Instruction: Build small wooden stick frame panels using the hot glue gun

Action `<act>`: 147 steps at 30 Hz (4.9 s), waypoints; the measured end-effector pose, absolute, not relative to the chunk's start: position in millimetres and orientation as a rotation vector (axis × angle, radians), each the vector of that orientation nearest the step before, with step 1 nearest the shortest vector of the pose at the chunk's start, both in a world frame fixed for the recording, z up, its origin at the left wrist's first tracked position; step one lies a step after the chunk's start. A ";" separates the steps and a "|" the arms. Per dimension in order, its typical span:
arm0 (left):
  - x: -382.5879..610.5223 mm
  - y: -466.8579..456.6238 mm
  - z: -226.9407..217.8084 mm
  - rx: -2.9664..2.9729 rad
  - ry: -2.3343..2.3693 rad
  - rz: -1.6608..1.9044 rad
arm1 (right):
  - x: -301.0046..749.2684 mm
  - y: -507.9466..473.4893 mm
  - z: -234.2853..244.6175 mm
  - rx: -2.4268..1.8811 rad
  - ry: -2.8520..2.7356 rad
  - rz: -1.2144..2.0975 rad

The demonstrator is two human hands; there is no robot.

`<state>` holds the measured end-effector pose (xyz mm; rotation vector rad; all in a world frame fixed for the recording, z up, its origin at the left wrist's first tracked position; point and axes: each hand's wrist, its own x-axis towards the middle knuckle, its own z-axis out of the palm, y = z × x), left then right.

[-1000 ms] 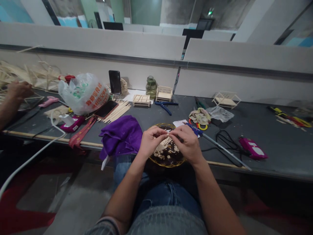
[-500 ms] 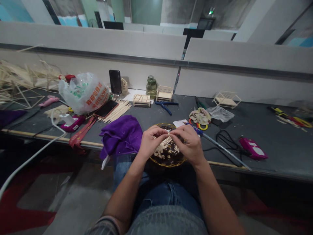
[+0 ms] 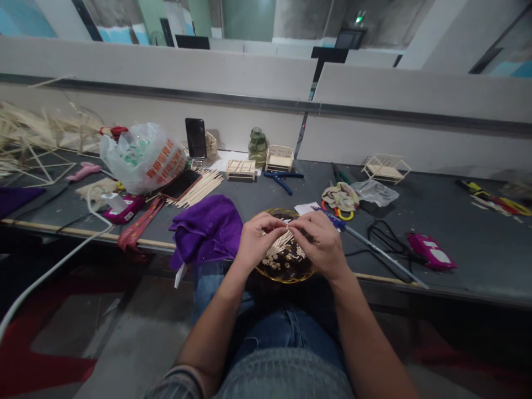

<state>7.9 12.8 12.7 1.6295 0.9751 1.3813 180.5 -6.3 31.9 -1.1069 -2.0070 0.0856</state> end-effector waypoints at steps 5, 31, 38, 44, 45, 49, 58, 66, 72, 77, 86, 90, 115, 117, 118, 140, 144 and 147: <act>8.0 12.3 13.2 1.626 0.971 1.389 | 180.6 -3.7 28.8 -1.048 -2.002 0.044; 11.2 12.3 13.2 0.944 0.787 1.273 | 173.1 -5.0 23.5 -1.052 -1.755 0.403; 11.0 12.7 13.2 0.948 0.790 1.245 | 171.1 -5.0 24.9 -1.059 -1.730 0.435; 11.1 13.1 11.3 0.943 0.788 1.232 | 169.9 -4.7 24.9 -1.074 -1.696 0.477; 11.1 13.1 11.0 0.940 0.787 1.229 | 169.8 -4.7 25.0 -1.078 -1.693 0.478; 11.0 12.8 10.9 0.936 0.781 1.227 | 169.7 -4.3 25.0 -1.075 -1.685 0.489; 10.6 12.5 11.3 0.953 0.783 1.226 | 169.6 -5.1 27.1 -1.109 -1.671 0.539; 9.8 13.9 8.3 0.990 0.782 1.215 | 169.7 -3.4 26.2 -1.082 -1.643 0.590; 9.5 13.8 8.2 1.037 0.805 1.197 | 171.1 -2.5 28.0 -1.087 -1.664 0.565; 3.5 15.9 11.0 1.032 0.847 1.238 | 175.9 1.6 26.3 -1.122 -1.653 0.545; -5.5 19.1 9.9 1.057 0.871 1.387 | 214.7 3.5 13.5 -1.377 -2.134 0.552; -4.9 20.0 6.3 1.056 0.853 1.421 | 207.7 -0.4 2.8 -1.438 -2.349 0.591; -2.0 16.5 8.7 1.075 0.888 1.378 | 189.4 -1.1 -5.9 -1.481 -2.509 0.491; -2.7 16.5 8.2 1.082 0.886 1.371 | 185.8 -1.7 -6.2 -1.466 -2.517 0.482; -3.2 16.6 7.7 1.088 0.883 1.368 | 185.1 -1.5 -6.4 -1.460 -2.512 0.484; 7.8 17.3 -3.8 1.342 0.908 1.231 | 181.2 2.6 5.7 -1.176 -1.657 0.830; 8.5 17.3 -2.2 1.306 0.908 1.250 | 180.1 2.8 6.4 -1.171 -1.690 0.780; 8.6 17.3 -1.2 1.225 0.891 1.276 | 179.2 2.5 6.6 -1.156 -1.677 0.767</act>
